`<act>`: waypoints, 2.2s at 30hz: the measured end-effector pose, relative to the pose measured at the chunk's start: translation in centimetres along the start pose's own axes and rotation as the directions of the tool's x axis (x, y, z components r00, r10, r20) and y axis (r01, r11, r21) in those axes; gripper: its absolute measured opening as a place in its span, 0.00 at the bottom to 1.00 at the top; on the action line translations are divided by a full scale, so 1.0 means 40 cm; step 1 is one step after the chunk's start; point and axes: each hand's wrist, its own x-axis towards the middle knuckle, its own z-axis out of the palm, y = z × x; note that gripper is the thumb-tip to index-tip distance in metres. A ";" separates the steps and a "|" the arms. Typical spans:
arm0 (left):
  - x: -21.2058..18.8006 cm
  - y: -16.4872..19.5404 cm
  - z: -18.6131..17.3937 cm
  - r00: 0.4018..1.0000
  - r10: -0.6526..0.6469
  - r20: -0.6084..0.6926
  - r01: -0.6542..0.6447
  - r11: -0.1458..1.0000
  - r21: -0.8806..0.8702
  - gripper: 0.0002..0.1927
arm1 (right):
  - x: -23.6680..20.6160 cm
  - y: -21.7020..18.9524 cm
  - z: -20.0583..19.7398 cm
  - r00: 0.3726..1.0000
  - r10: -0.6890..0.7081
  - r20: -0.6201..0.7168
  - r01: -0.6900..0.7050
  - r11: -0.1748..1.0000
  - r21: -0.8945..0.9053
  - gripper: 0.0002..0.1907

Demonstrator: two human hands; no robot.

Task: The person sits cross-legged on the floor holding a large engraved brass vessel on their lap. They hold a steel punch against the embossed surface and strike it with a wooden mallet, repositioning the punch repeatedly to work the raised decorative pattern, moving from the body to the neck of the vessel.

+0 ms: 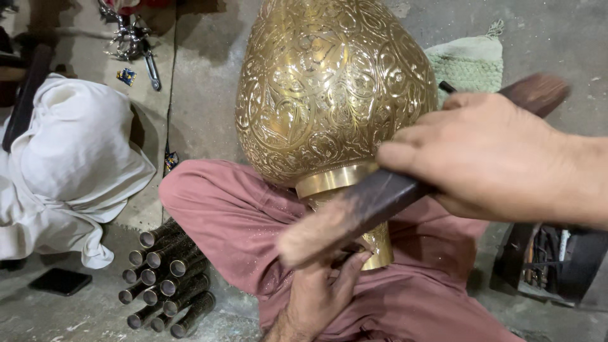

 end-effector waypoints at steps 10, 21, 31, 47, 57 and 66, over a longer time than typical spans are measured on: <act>-0.017 0.000 0.020 0.985 0.154 -0.074 -0.148 0.985 0.085 0.26 | -0.009 0.015 0.043 0.978 -0.135 -0.156 0.137 0.991 0.002 0.20; -0.019 0.004 0.020 0.999 0.017 -0.031 -0.014 0.994 0.112 0.18 | -0.041 0.027 0.055 0.958 -0.113 -0.264 0.130 0.990 0.048 0.23; 0.039 0.076 -0.009 0.950 0.282 -0.132 -0.268 0.956 0.116 0.22 | -0.049 0.025 0.081 0.792 -0.302 -0.531 0.274 0.952 -0.133 0.24; 0.010 -0.008 -0.012 0.955 -0.291 0.051 0.266 0.770 -0.580 0.19 | 0.005 0.081 0.172 0.902 0.028 -0.431 0.195 0.864 0.464 0.28; -0.001 -0.027 0.003 0.971 -0.239 -0.019 0.199 0.847 -0.494 0.17 | 0.052 0.064 0.079 0.980 0.199 -0.014 -0.199 0.980 0.007 0.23; -0.018 -0.027 0.010 0.988 -0.129 -0.083 0.093 0.934 -0.344 0.15 | 0.045 -0.034 -0.085 0.978 0.116 0.171 -0.101 0.991 -0.093 0.25</act>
